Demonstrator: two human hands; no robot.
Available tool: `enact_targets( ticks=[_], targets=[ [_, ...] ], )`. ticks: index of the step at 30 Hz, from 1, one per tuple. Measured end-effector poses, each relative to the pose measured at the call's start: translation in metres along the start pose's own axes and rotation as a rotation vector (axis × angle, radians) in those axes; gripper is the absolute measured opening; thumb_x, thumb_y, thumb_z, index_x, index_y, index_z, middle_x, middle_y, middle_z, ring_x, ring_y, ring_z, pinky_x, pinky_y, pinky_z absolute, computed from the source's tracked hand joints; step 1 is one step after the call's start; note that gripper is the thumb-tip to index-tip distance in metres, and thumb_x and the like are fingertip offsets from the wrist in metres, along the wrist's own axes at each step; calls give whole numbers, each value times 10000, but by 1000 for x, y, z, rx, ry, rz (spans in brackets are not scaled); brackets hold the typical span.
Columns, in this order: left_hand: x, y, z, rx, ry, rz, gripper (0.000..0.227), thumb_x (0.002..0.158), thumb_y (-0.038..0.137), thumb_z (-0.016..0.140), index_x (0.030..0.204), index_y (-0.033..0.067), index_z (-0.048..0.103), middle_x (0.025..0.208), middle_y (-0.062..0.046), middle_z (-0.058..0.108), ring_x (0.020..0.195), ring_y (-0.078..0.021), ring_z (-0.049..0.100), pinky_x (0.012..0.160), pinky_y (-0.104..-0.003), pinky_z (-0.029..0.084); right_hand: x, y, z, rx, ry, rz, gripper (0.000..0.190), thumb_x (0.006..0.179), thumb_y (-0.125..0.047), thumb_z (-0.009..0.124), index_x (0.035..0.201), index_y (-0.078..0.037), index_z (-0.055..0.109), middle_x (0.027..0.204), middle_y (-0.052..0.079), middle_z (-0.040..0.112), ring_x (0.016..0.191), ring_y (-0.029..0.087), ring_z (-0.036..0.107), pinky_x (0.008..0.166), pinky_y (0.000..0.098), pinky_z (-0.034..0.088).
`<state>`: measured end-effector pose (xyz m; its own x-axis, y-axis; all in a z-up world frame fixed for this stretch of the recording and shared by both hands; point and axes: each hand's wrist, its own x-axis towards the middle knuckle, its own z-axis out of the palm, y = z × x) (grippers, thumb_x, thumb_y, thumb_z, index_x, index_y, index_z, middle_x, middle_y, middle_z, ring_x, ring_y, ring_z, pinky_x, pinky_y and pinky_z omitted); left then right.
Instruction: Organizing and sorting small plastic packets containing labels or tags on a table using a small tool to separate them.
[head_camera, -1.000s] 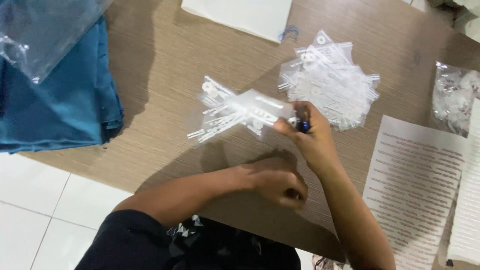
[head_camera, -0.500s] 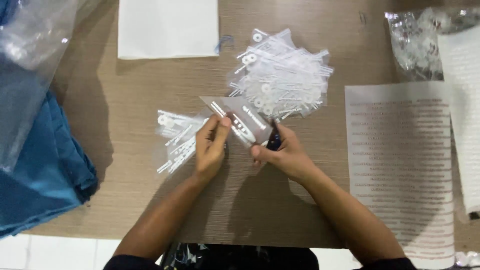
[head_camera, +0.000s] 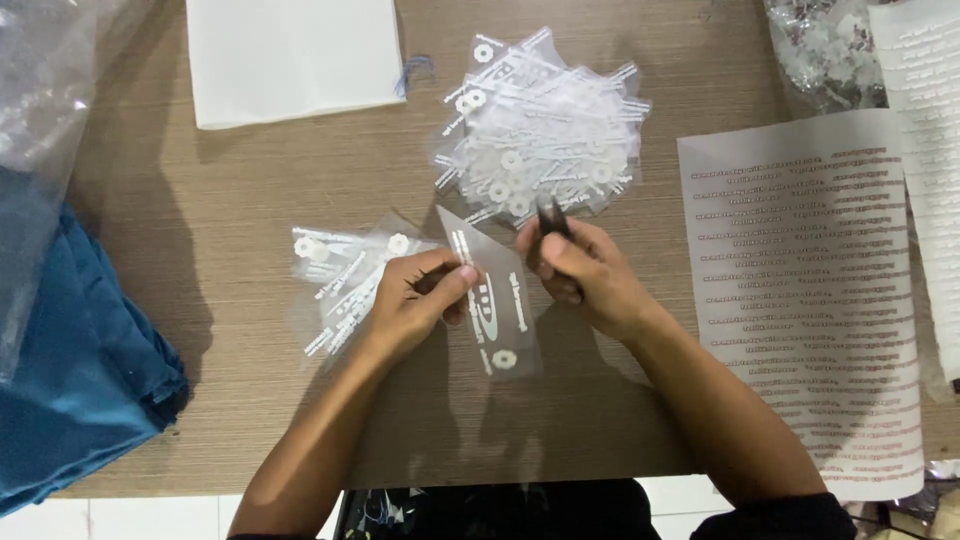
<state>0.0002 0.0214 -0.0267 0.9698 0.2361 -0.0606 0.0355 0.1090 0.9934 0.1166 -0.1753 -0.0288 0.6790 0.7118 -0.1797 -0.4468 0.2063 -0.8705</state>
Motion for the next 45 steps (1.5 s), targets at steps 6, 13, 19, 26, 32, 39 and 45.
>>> enact_targets(
  ticks=[6, 13, 19, 26, 32, 39, 45],
  targets=[
    [-1, 7, 1, 88, -50, -20, 227, 948, 161, 686, 783, 7, 707, 510, -106, 604, 490, -144, 557, 514, -292, 480, -7, -6, 14, -405, 14, -49, 100, 890, -83, 745, 936, 5, 730, 616, 58, 559, 556, 97, 480, 499, 224, 388],
    [-2, 28, 9, 120, 44, 89, 183, 982, 196, 685, 884, 55, 748, 624, -57, 623, 652, -89, 519, 608, -259, 477, -9, -3, 17, -496, -19, -65, 72, 855, -77, 769, 902, -31, 740, 642, 77, 630, 644, 138, 538, 601, 274, 446],
    [-4, -4, 10, 110, 71, 68, 198, 990, 191, 691, 876, 47, 765, 603, -67, 630, 621, -86, 510, 571, -249, 451, -9, -4, 22, -558, -77, -75, 89, 865, -103, 770, 885, -23, 736, 609, 102, 651, 591, 145, 554, 560, 276, 447],
    [-6, 0, 17, 146, 71, 81, 173, 973, 168, 705, 842, 72, 766, 569, -49, 632, 581, -63, 505, 515, -220, 411, -6, -23, 9, -599, -129, 58, 402, 1068, -324, 445, 880, -53, 676, 629, 97, 600, 617, 191, 538, 613, 319, 455],
    [-3, -11, 15, 172, 26, 117, 164, 966, 141, 712, 833, 64, 768, 562, -84, 644, 519, -92, 536, 480, -238, 415, -7, -20, 7, -696, -115, -11, 332, 1024, -267, 587, 797, -65, 722, 550, 43, 538, 595, 143, 467, 565, 308, 430],
    [-2, -14, 15, 182, 1, 130, 146, 957, 119, 711, 833, 66, 769, 552, -90, 643, 480, -111, 537, 460, -240, 407, -5, -19, 7, -709, -126, -22, 379, 1031, -234, 585, 702, -69, 679, 512, 40, 492, 547, 148, 432, 518, 319, 384],
    [-1, -16, 14, 196, -9, 139, 148, 952, 114, 709, 821, 66, 758, 530, -78, 626, 472, -102, 522, 449, -234, 396, -5, -17, 3, -739, -130, -27, 380, 1023, -218, 599, 679, -71, 665, 494, 26, 460, 534, 133, 407, 503, 307, 375]
  ],
)
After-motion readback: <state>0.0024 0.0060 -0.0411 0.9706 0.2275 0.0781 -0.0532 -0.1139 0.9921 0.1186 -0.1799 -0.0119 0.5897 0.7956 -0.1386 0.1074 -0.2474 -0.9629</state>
